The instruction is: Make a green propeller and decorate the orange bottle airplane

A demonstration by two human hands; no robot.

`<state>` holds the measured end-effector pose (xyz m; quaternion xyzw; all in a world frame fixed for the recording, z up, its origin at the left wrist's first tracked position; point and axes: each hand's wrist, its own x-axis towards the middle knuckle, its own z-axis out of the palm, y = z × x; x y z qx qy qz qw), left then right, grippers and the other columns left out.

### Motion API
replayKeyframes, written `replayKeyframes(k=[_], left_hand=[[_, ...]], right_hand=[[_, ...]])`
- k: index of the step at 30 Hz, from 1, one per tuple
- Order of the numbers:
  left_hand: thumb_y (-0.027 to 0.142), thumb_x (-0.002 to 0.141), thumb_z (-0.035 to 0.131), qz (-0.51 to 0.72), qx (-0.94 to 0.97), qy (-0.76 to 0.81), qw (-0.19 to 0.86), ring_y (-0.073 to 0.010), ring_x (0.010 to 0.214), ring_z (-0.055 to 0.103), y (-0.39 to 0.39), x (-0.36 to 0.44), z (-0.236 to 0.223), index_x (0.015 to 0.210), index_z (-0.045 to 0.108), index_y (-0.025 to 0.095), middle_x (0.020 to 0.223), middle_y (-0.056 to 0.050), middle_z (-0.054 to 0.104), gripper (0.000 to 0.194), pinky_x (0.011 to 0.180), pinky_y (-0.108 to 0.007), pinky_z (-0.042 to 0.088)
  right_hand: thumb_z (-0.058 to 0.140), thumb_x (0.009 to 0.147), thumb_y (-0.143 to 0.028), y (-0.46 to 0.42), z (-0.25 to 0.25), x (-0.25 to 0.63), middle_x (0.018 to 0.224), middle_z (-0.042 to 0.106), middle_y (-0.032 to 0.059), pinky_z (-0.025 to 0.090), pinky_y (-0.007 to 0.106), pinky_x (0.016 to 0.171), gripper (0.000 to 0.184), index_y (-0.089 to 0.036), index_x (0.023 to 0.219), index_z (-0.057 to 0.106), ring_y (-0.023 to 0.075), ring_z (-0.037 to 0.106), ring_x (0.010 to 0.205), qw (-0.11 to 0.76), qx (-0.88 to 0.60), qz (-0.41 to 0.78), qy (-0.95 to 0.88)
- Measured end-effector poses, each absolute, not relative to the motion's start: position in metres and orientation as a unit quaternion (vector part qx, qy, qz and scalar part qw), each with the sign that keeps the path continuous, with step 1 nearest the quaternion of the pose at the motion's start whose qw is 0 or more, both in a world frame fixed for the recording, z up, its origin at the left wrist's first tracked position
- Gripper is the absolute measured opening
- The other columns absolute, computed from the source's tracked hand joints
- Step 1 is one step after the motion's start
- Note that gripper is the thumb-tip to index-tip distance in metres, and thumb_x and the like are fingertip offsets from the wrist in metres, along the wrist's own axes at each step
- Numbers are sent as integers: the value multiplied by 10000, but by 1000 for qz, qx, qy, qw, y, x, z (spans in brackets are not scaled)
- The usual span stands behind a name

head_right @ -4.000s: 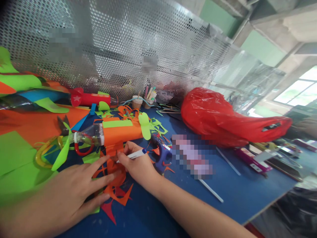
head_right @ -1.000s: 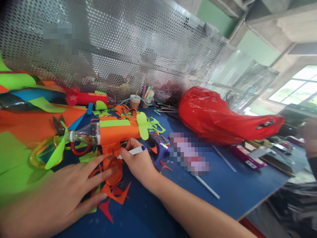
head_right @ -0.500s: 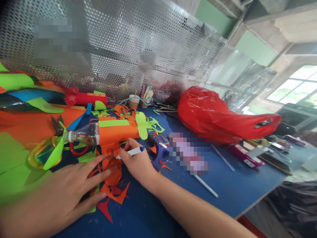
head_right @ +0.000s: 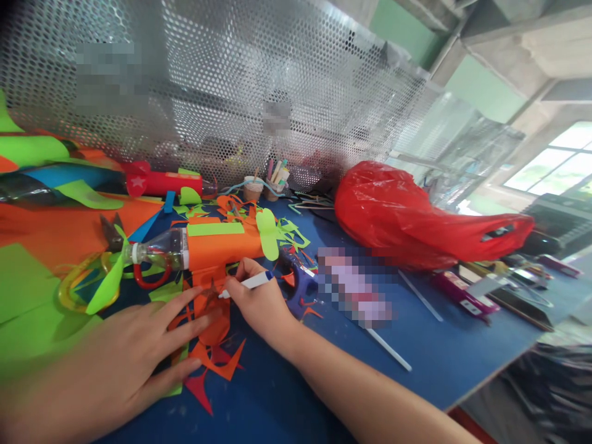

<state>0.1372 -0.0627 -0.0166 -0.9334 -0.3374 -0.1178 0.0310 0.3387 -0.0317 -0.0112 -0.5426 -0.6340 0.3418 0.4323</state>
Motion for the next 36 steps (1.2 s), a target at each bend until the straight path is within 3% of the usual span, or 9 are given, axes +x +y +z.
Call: replayKeyframes(k=[16,36], left_hand=[[535,964,314,-130,-928,-349,28,-311,929,662,-64,136,-20,1318,572,322,1344,-126,574,488,740,-476,545],[517,977,258,-113,-934,-336,43,-301,887,683,-63,138,-17,1285,609,285,1332,-160,583,521,713,-510,578]], right_hand=[[569,779,-258,-32,-11,338,503,418,-82,274,226,468,229,-223,628,399,95,341,479,429,-537,368,-626],[567,789,-261,-31,-13,338,518,417,-83,269,228,476,228,-221,636,401,89,332,479,435,-534,361,-628]])
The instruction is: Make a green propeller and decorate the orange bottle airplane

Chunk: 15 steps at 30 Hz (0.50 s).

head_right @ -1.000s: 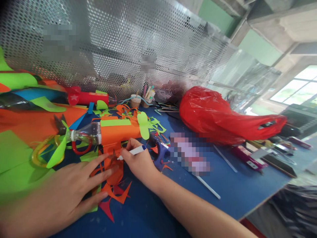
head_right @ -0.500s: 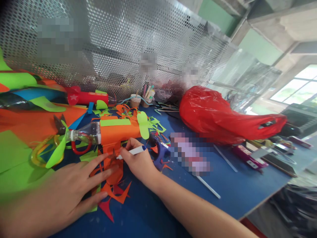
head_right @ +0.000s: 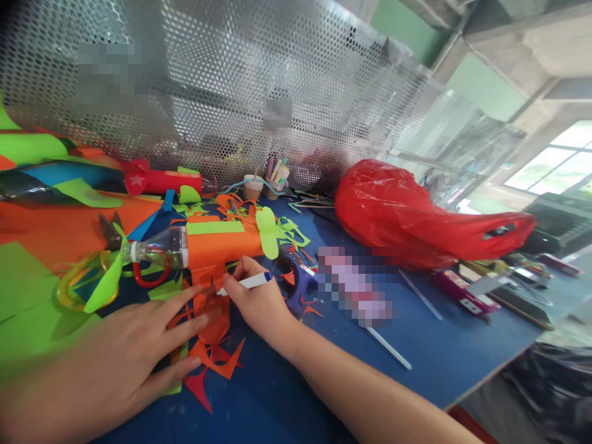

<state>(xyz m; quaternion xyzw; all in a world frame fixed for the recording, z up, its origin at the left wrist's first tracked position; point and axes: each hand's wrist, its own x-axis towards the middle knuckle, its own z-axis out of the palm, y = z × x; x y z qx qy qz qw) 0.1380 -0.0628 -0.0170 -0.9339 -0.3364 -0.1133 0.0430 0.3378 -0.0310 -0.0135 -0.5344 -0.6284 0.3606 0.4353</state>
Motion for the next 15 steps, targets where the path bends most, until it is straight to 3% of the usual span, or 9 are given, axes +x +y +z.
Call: replayKeyframes(k=[15], left_hand=[[509,979,253,-104,-936,-333,41,-310,875,688,-63,137,-14,1292,606,270,1316,-189,588,528,704,-529,579]], right_hand=[[549,757,-254,-30,-12,338,559,403,-74,275,231,492,219,-219,617,385,96,327,520,435,-544,331,-636]])
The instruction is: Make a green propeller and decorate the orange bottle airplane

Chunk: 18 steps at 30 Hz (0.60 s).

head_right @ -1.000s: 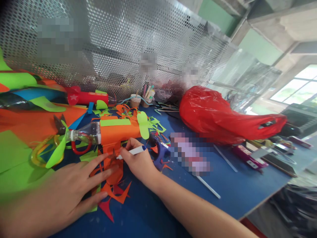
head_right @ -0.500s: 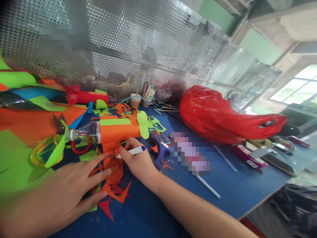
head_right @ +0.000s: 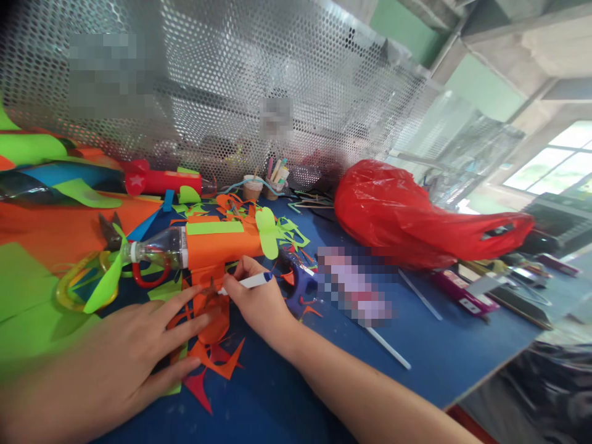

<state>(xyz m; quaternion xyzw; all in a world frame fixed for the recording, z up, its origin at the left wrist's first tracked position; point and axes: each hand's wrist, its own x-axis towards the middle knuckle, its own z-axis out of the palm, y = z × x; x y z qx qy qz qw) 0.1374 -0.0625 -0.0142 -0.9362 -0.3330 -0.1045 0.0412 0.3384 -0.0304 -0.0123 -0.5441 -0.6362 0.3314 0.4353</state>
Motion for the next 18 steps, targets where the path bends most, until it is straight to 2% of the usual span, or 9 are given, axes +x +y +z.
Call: replayKeyframes(k=[18], left_hand=[[518,977,250,-111,-936,-333,44,-296,859,689,-63,137,-15,1281,615,276,1313,-183,591,533,693,-513,584]], right_hand=[[530,749,-248,-30,-12,339,577,406,-64,289,237,509,206,-220,615,376,104,350,550,425,-540,331,-646]])
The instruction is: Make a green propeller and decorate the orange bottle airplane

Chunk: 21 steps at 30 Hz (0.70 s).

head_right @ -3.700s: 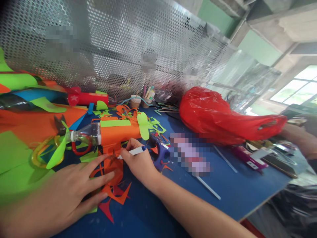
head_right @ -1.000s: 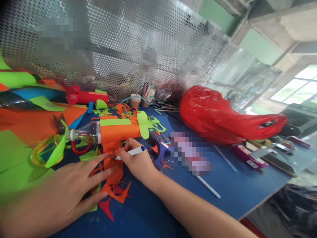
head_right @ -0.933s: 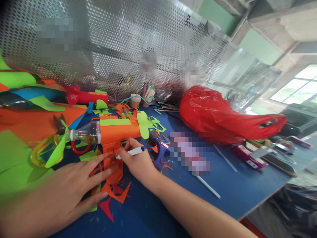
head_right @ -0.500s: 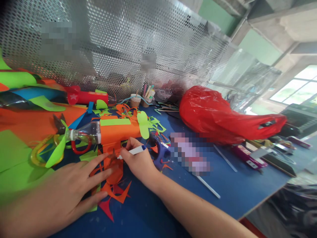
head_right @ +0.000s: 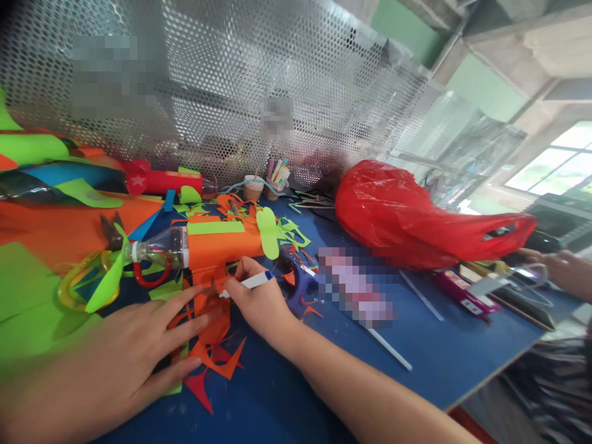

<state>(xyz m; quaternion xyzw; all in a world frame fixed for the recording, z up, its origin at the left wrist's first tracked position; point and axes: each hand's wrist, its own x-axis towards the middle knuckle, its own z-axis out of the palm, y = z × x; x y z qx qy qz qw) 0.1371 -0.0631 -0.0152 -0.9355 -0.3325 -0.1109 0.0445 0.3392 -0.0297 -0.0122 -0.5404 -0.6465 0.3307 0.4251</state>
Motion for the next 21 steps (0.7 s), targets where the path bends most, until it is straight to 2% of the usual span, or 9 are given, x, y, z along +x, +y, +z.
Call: replayKeyframes(k=[9,15,21], left_hand=[[515,977,251,-113,-935,-333,39,-296,862,686,-62,137,-15,1310,584,287,1324,-163,586,524,702,-504,578],[533,970,284,-114,-931,-345,26,-333,952,664,-63,137,-18,1320,572,302,1354,-151,562,509,733,-512,558],[532,965,294,-106,-931,-348,14,-316,902,674,-63,138,-15,1319,575,304,1349,-151,566,506,727,-497,557]], right_hand=[[549,762,-245,-30,-13,339,583,419,-65,301,235,512,210,-217,627,390,99,363,544,431,-524,351,-646],[549,767,-228,-30,-14,339,585,412,-65,296,233,510,215,-214,628,385,98,354,545,429,-525,344,-650],[545,758,-216,-31,-13,339,579,403,-66,294,227,510,217,-211,617,380,96,351,548,428,-533,336,-648]])
